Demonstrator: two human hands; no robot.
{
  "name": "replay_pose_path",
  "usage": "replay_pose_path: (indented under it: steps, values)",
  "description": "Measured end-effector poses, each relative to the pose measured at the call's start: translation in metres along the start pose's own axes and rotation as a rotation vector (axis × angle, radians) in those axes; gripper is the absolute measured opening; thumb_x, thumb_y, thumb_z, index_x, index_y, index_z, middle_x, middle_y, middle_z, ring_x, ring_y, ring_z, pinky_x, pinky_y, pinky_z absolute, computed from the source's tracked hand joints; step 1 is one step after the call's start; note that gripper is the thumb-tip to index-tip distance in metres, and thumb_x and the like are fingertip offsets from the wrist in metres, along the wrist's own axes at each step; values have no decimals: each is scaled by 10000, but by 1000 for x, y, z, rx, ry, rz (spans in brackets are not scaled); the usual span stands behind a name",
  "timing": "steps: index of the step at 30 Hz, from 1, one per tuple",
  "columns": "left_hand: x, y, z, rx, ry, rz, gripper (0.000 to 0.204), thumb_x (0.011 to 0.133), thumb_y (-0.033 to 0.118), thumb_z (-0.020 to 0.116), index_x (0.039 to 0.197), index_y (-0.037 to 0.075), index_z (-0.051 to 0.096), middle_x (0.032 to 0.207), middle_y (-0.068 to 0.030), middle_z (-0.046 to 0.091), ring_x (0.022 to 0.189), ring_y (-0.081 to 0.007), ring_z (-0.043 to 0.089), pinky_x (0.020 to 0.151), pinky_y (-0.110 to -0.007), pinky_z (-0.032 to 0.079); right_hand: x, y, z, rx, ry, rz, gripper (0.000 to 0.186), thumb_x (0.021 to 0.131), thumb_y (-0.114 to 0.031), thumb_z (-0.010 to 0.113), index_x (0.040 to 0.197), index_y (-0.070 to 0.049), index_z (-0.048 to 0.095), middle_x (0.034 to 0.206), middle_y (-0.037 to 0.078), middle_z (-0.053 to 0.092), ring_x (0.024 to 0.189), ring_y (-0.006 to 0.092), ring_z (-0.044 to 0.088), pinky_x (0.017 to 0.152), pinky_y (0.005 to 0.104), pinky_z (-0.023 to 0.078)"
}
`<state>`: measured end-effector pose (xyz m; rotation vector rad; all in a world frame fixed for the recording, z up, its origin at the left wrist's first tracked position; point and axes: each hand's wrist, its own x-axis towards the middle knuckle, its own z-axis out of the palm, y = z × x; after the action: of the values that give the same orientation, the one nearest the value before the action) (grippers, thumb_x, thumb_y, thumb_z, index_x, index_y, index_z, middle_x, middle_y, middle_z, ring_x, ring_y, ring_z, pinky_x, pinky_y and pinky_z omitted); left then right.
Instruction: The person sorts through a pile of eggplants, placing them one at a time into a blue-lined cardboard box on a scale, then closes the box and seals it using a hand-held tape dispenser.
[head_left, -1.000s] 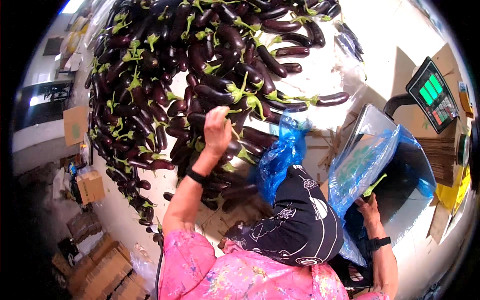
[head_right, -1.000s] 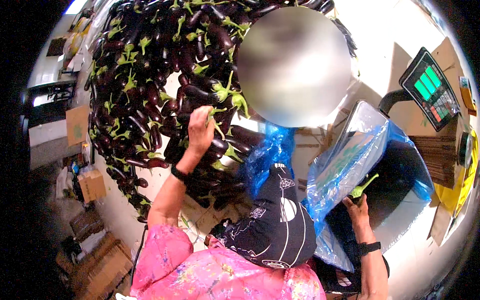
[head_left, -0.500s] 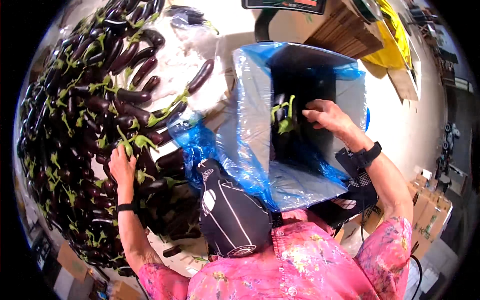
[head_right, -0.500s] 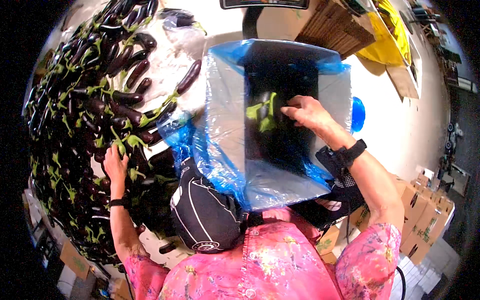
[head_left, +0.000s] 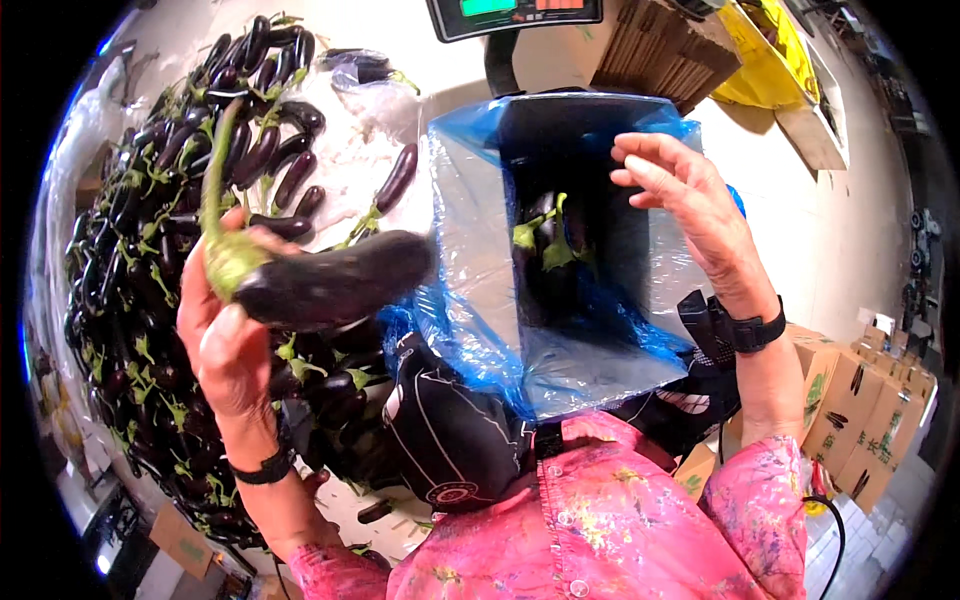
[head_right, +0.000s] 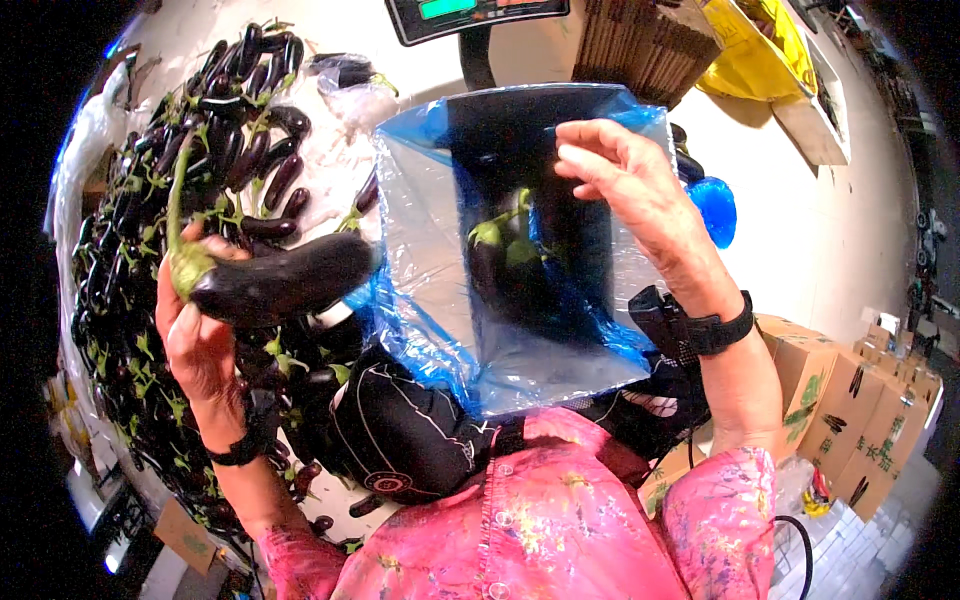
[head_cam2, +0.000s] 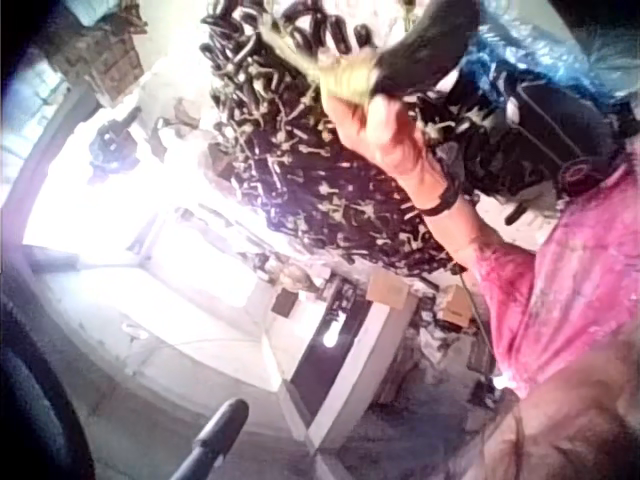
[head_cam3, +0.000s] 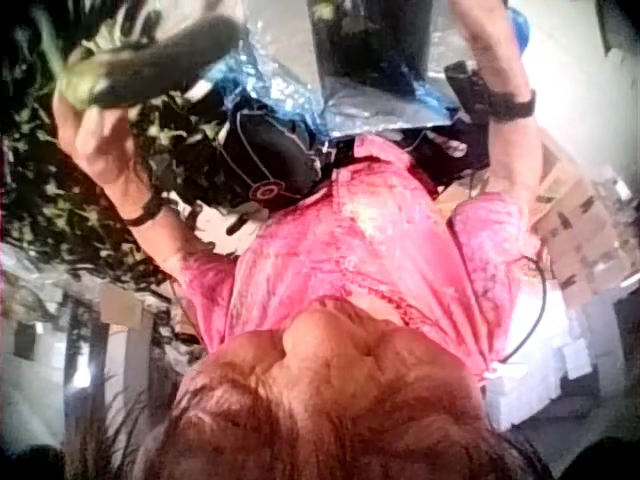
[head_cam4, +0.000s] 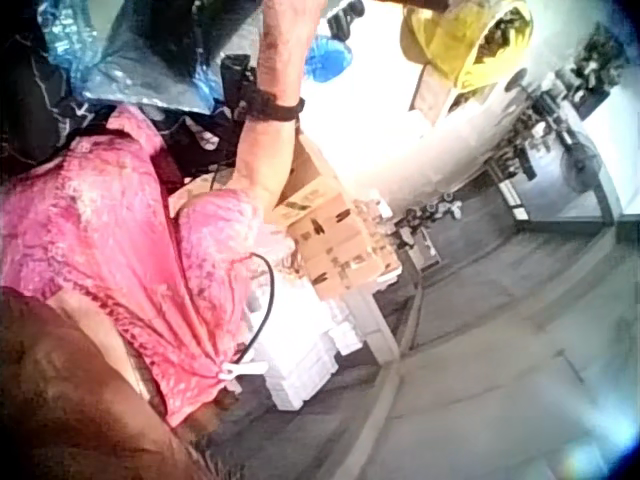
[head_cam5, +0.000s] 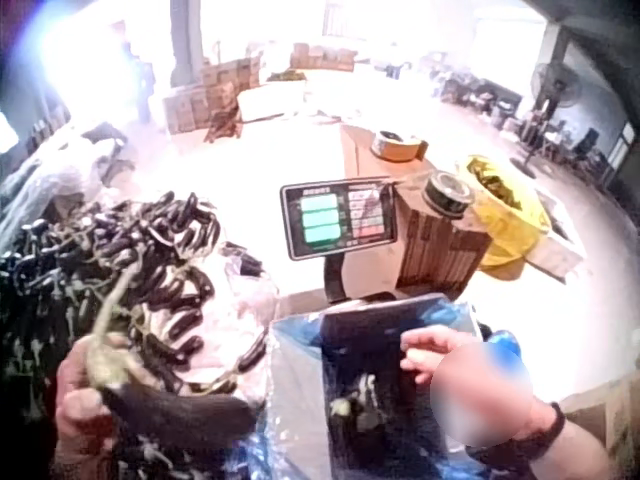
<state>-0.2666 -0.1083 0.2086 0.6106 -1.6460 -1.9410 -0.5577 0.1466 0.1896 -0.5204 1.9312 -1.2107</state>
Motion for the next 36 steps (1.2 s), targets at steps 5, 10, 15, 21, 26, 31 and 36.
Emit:
replay_pose_path:
  steps: [5, 10, 15, 21, 26, 31, 36]
  values:
    - [63, -12, 95, -457, -354, -231, 602, 847, 219, 504, 1363, -53, 356, 1088, -211, 560, 966, -276, 606, 904, -388, 497, -9, -11, 4, 170, -345, -15, 599, 813, -204, 711, 1329, -35, 458, 1268, 93, 544, 1148, 181, 527, 934, 311, 443]
    - [85, -60, 155, -512, -482, -429, 445, 929, 148, 386, 1348, -3, 392, 1089, -179, 572, 918, -205, 602, 874, -340, 504, -19, 7, 53, 211, -495, -37, 663, 739, -262, 784, 1230, 14, 434, 1094, 89, 566, 1021, 169, 536, 886, 328, 438]
    - [85, -66, 180, 498, -456, 46, 587, 831, 330, 646, 1291, 25, 447, 1132, -169, 601, 1055, -265, 578, 902, -331, 441, -28, 18, 52, -227, -151, -93, 619, 738, -402, 753, 1006, 67, 453, 889, 290, 593, 846, 417, 612, 699, 456, 480]
    - [104, -67, 169, 540, -684, 109, 493, 764, 121, 701, 1229, 83, 542, 1097, -107, 636, 979, -191, 594, 837, -306, 460, -18, 17, -7, -999, -48, -645, 124, 730, -130, 650, 750, -23, 591, 716, 180, 623, 684, 354, 642, 582, 458, 510]
    - [138, -91, 174, 619, -862, 99, 507, 767, 105, 707, 1247, 87, 545, 1128, -63, 613, 1055, -161, 543, 949, -298, 407, -9, 9, -48, -1196, 331, -465, 179, 732, -134, 665, 849, -34, 572, 834, 175, 617, 798, 339, 622, 663, 444, 500]
    - [138, -141, 208, 978, -999, 267, 445, 758, 67, 665, 1188, 81, 553, 1024, -179, 593, 983, -360, 556, 871, -417, 460, 20, 39, -57, -1074, 412, -420, 468, 739, -142, 675, 1136, 8, 477, 980, 226, 570, 938, 408, 570, 788, 466, 483]
    - [144, -165, 248, 1273, -1110, 120, 406, 760, 33, 603, 1163, 63, 556, 967, -219, 620, 954, -387, 594, 815, -459, 480, 29, 36, -53, -983, 252, -139, 665, 768, -104, 620, 1371, -31, 349, 1162, 251, 519, 1054, 443, 515, 881, 475, 435]
